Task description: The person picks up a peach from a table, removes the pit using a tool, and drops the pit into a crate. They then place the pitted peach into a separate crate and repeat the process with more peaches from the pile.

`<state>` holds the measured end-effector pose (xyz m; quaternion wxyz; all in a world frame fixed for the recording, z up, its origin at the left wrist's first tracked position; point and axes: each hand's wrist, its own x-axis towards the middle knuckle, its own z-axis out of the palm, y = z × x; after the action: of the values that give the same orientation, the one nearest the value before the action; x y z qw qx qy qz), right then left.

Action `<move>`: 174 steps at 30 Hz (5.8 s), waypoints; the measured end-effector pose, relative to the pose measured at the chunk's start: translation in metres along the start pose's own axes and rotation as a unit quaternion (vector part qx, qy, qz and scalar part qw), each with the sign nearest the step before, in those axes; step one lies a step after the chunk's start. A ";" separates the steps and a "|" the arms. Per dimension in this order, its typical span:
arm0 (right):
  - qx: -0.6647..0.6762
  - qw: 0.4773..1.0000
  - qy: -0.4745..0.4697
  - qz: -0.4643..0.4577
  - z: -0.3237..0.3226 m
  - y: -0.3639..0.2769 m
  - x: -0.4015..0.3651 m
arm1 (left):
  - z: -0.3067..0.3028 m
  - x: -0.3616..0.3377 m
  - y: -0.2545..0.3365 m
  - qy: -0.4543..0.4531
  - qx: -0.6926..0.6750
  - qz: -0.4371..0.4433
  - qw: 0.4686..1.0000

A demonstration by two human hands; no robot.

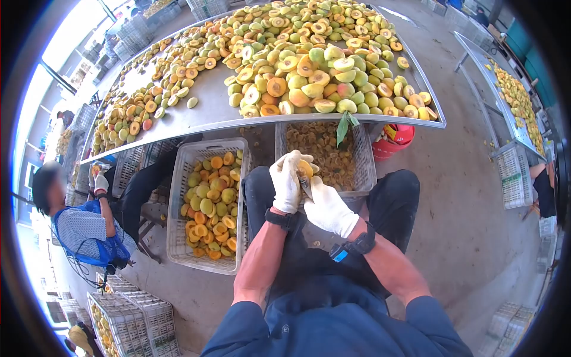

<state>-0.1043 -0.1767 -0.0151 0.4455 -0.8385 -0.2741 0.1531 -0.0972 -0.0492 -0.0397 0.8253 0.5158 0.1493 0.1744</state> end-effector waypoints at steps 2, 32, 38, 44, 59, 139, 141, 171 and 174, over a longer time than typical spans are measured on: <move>0.002 1.000 -0.015 0.011 -0.001 0.001 -0.001 | -0.002 -0.001 -0.001 -0.007 -0.005 0.010 1.000; 0.479 0.833 -0.180 0.208 -0.025 -0.002 -0.006 | -0.008 0.007 0.004 -0.126 -0.051 -0.213 0.968; 0.708 0.609 -0.301 0.195 -0.023 0.029 0.002 | -0.015 0.022 -0.004 -0.138 -0.130 -0.357 0.915; 0.724 0.657 -0.154 0.145 -0.042 0.025 0.024 | -0.014 0.035 -0.030 -0.092 -0.141 -0.220 0.961; -0.034 0.991 0.103 0.073 -0.032 0.047 0.022 | -0.012 0.054 -0.007 -0.135 -0.186 -0.287 0.930; -0.229 0.962 0.131 -0.073 0.002 0.019 -0.027 | -0.023 -0.015 -0.012 -0.055 -0.198 -0.241 0.949; -0.232 0.964 0.116 -0.063 0.003 0.020 -0.027 | -0.020 -0.017 -0.007 -0.068 -0.212 -0.242 0.944; -0.229 0.954 0.024 -0.193 0.005 0.053 -0.037 | -0.031 -0.021 -0.016 -0.073 0.058 -0.150 0.984; -0.197 0.965 -0.024 -0.169 0.003 0.056 -0.039 | -0.034 -0.013 -0.020 -0.118 0.103 -0.226 0.962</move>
<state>-0.1189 -0.2239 -0.0629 0.2840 -0.8473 -0.4471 0.0383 -0.1202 -0.0360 -0.0716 0.7973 0.5681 0.1808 -0.0946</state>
